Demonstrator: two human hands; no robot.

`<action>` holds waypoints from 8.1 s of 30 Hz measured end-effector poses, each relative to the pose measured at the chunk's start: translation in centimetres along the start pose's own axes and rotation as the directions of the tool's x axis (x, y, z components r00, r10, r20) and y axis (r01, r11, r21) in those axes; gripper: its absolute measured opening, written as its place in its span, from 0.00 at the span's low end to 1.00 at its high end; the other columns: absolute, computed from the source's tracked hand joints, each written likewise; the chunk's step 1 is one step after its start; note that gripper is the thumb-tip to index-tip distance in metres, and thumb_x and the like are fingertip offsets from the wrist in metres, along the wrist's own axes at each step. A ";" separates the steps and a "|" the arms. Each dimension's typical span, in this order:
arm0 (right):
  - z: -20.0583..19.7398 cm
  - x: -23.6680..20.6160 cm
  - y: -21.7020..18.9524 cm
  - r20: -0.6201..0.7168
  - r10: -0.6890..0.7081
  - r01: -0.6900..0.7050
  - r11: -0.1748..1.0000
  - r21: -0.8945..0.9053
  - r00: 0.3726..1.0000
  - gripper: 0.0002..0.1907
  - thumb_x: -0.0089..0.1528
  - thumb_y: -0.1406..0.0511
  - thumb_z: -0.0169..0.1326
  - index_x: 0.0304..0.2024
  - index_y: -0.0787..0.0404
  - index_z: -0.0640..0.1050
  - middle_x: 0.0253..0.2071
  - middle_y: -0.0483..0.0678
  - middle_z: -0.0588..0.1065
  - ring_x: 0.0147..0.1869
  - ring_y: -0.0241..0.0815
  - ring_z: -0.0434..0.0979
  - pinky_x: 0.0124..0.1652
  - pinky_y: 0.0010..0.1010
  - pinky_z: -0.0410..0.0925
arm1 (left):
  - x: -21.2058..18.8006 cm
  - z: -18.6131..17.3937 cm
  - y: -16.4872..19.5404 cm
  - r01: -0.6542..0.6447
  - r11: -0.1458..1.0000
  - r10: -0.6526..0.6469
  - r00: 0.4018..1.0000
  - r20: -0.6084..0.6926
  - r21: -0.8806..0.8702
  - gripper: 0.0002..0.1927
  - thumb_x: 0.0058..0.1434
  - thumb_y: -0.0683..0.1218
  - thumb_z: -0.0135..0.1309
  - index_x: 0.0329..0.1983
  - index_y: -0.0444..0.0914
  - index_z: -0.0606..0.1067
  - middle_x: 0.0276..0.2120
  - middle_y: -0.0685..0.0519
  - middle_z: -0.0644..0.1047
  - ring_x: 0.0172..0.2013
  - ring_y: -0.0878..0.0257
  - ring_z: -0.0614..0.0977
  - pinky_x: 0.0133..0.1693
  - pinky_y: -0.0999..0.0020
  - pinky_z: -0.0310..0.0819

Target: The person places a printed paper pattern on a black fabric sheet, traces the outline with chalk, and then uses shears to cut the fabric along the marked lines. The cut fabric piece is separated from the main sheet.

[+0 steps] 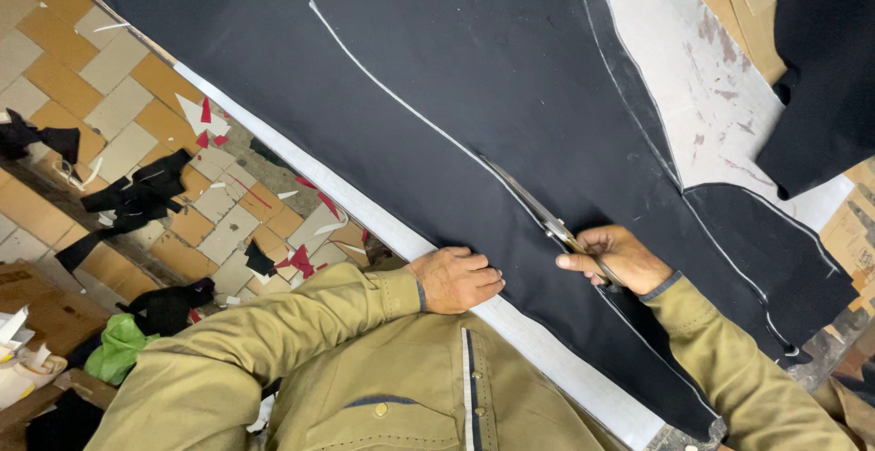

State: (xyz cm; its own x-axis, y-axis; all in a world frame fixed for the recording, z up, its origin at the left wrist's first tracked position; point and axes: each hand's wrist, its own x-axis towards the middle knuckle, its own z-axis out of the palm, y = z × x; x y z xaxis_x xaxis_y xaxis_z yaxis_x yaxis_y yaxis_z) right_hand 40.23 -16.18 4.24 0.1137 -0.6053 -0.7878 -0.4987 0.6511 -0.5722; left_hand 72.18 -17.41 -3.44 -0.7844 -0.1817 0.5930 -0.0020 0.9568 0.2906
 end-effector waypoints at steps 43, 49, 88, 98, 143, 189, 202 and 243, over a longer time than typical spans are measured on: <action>1.4 6.1 -10.1 -0.006 0.035 -0.036 0.980 -0.197 0.999 0.20 0.49 0.59 0.74 0.19 0.61 0.75 0.12 0.42 0.66 0.15 0.32 0.64 0.18 0.27 0.58 | -3.2 -10.7 -9.7 0.196 0.947 -0.078 0.909 0.408 -0.254 0.25 0.58 0.62 0.60 0.55 0.46 0.79 0.46 0.54 0.70 0.47 0.58 0.70 0.48 0.60 0.64; 0.9 6.6 -10.1 -0.025 0.036 -0.041 0.967 -0.251 0.999 0.21 0.47 0.60 0.75 0.18 0.62 0.74 0.12 0.42 0.66 0.15 0.32 0.64 0.18 0.27 0.59 | -2.9 -11.1 -9.8 0.220 0.937 -0.091 0.905 0.416 -0.273 0.26 0.56 0.61 0.61 0.54 0.47 0.80 0.47 0.53 0.71 0.46 0.58 0.70 0.47 0.61 0.65; 5.7 12.2 -20.9 0.026 -0.029 0.034 0.975 -0.218 0.999 0.21 0.53 0.52 0.68 0.19 0.58 0.75 0.13 0.40 0.66 0.16 0.31 0.64 0.18 0.25 0.59 | -9.1 -16.6 -15.8 0.336 0.908 -0.290 0.935 0.204 -0.250 0.14 0.62 0.53 0.60 0.48 0.44 0.82 0.38 0.58 0.72 0.42 0.62 0.72 0.46 0.63 0.64; 6.4 13.0 -22.6 0.033 0.033 -0.025 0.976 -0.218 0.999 0.20 0.50 0.57 0.72 0.18 0.60 0.76 0.13 0.43 0.68 0.15 0.34 0.66 0.17 0.26 0.60 | -10.1 -16.6 -16.8 0.352 0.891 -0.296 0.930 0.219 -0.287 0.15 0.62 0.53 0.60 0.49 0.43 0.82 0.39 0.58 0.72 0.43 0.62 0.72 0.48 0.63 0.64; 11.6 17.2 -31.8 -0.001 0.023 -0.023 0.999 0.029 1.000 0.19 0.56 0.53 0.65 0.26 0.62 0.80 0.17 0.43 0.69 0.20 0.34 0.70 0.25 0.27 0.67 | -13.4 -30.4 -30.7 0.716 0.620 -0.784 0.585 0.209 0.320 0.81 0.38 0.87 0.51 0.73 0.20 0.45 0.74 0.29 0.42 0.75 0.40 0.39 0.70 0.36 0.29; 16.9 20.7 -36.4 -0.072 0.041 -0.018 0.958 0.286 0.997 0.18 0.56 0.56 0.65 0.29 0.65 0.79 0.18 0.45 0.71 0.19 0.35 0.70 0.21 0.27 0.66 | -14.3 -32.5 -32.3 0.694 0.632 -0.775 0.557 0.300 0.344 0.80 0.38 0.88 0.49 0.73 0.22 0.44 0.74 0.30 0.41 0.74 0.41 0.39 0.68 0.33 0.29; 17.6 22.5 -39.7 -0.122 0.079 -0.051 0.975 0.218 0.989 0.18 0.55 0.56 0.67 0.26 0.63 0.78 0.18 0.44 0.71 0.19 0.34 0.70 0.22 0.27 0.65 | -15.3 -32.6 -32.8 0.687 0.668 -0.744 0.610 0.274 0.286 0.79 0.39 0.86 0.51 0.73 0.22 0.44 0.74 0.30 0.41 0.75 0.40 0.39 0.69 0.34 0.28; 18.2 26.1 -45.5 -0.131 0.051 -0.022 0.976 0.216 0.990 0.16 0.56 0.59 0.67 0.25 0.63 0.78 0.17 0.43 0.71 0.17 0.33 0.71 0.19 0.24 0.65 | -16.1 -34.1 -34.6 0.695 0.671 -0.737 0.586 0.338 0.258 0.77 0.40 0.86 0.50 0.73 0.22 0.46 0.73 0.28 0.42 0.74 0.40 0.40 0.69 0.34 0.29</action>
State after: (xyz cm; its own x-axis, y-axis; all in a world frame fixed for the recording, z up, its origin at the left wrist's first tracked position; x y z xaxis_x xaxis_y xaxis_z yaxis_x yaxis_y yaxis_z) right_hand 81.48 -53.27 5.54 -0.0257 -0.6261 -0.7793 -0.3035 0.7477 -0.5906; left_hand 106.05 -55.30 2.53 -0.6676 -0.7346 -0.1207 -0.7066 0.5742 0.4134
